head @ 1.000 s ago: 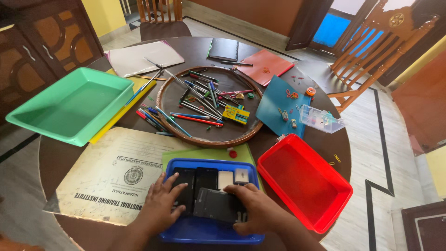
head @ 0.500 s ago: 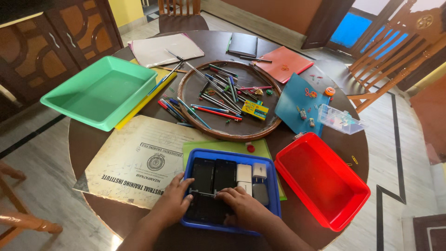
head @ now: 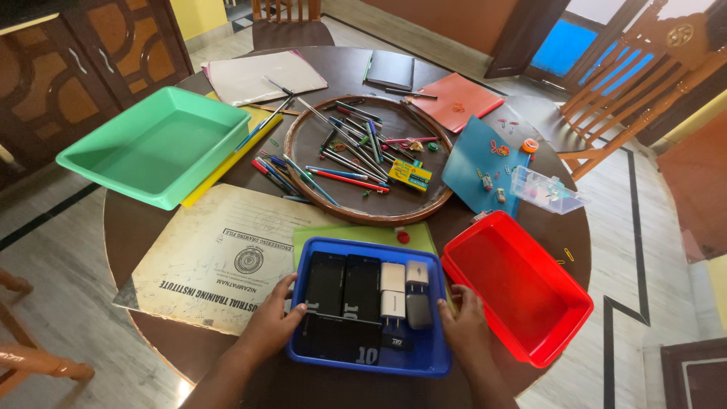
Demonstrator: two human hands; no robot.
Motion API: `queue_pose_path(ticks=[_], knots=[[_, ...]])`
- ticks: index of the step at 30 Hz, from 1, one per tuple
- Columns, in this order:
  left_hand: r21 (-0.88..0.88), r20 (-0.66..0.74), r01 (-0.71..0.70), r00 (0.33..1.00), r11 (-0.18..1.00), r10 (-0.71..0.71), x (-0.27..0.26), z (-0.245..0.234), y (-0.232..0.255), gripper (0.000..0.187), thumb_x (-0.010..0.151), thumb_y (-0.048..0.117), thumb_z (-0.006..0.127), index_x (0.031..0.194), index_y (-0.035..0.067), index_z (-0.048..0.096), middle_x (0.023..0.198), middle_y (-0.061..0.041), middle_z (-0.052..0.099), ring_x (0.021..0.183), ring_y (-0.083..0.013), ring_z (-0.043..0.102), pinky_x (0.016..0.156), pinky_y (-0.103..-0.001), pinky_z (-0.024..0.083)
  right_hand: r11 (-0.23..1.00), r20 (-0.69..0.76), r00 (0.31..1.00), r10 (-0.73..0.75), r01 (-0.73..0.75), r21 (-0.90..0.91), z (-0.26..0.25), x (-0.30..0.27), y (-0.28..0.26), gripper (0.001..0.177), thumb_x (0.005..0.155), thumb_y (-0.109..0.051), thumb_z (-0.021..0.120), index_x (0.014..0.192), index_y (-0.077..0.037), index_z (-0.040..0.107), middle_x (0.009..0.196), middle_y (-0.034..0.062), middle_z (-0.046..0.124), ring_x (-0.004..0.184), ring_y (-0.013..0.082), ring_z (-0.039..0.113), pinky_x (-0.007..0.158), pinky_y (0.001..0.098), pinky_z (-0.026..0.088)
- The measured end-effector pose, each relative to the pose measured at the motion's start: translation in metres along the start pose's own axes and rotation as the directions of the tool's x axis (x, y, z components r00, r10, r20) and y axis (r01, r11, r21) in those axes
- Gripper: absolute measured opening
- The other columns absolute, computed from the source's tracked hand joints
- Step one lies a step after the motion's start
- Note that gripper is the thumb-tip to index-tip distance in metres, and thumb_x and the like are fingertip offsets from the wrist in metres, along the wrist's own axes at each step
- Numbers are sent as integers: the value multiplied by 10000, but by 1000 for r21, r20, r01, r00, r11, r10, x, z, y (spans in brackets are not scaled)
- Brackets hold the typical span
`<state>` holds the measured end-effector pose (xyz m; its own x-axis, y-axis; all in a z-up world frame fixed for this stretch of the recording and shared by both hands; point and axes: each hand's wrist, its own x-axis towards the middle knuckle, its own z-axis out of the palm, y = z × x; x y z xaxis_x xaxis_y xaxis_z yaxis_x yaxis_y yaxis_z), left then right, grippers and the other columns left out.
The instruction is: The person sorts stationery items from a central tray into colored plastic bins. They place white rectangular objects into a blue bin, then move metal rods into a red bin, and finally place pens into a green bin.
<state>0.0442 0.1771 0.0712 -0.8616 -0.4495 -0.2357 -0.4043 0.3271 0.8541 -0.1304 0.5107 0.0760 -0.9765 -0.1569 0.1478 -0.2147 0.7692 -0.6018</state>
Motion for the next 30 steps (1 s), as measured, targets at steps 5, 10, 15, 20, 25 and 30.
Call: queue_pose_path(ticks=[5, 10, 15, 20, 25, 30], knots=[[6, 15, 58, 998, 998, -58, 15, 10, -21, 632, 894, 282, 667, 1462, 96, 463, 1255, -180, 702, 1099, -306, 742, 957, -392, 565, 868, 344, 902, 261, -375, 325, 32, -19, 45, 531, 931, -314, 678, 1385, -64, 569, 1222, 204, 730, 1124, 316, 702, 949, 401, 545], [62, -34, -93, 995, 994, 95, 11, 21, -46, 535, 845, 200, 654, 1355, 49, 594, 1205, -193, 734, 1135, -309, 697, 983, -385, 528, 889, 273, 922, 274, -351, 295, 48, -23, 64, 505, 962, -292, 587, 1437, -123, 551, 1235, 169, 744, 1132, 273, 711, 968, 377, 529], [-160, 24, -81, 996, 984, 86, -26, 38, -67, 581, 811, 203, 679, 1356, 36, 566, 1183, -177, 741, 1108, -285, 744, 976, -388, 553, 922, 268, 923, 278, -335, 196, 39, -54, 100, 495, 977, -292, 585, 1450, -148, 556, 1230, 146, 736, 1124, 205, 700, 993, 344, 511], [-35, 55, -93, 994, 995, 94, -52, 45, -75, 642, 830, 225, 723, 1409, 31, 527, 1299, -180, 676, 1217, -270, 660, 1038, -388, 466, 792, 304, 924, 233, -362, 493, 58, -81, 179, 522, 912, -237, 692, 1385, -53, 569, 1193, 153, 751, 1073, 203, 715, 948, 343, 534], [-86, 65, 72, 996, 994, -66, -40, 48, -56, 508, 918, 414, 611, 1272, 58, 690, 1143, -178, 782, 1106, -287, 745, 993, -389, 529, 650, 358, 885, 297, -462, 603, 66, -92, 213, 522, 917, -234, 693, 1384, -29, 585, 1135, 174, 763, 1020, 194, 707, 920, 336, 536], [408, -74, 198, 980, 891, -184, 3, 41, -48, 447, 922, 438, 643, 1157, 63, 709, 1091, -220, 749, 1107, -392, 698, 987, -464, 534, 750, 240, 917, 318, -399, 528, 55, -99, 209, 517, 921, -243, 698, 1378, -22, 601, 1146, 148, 769, 1065, 174, 699, 952, 313, 513]])
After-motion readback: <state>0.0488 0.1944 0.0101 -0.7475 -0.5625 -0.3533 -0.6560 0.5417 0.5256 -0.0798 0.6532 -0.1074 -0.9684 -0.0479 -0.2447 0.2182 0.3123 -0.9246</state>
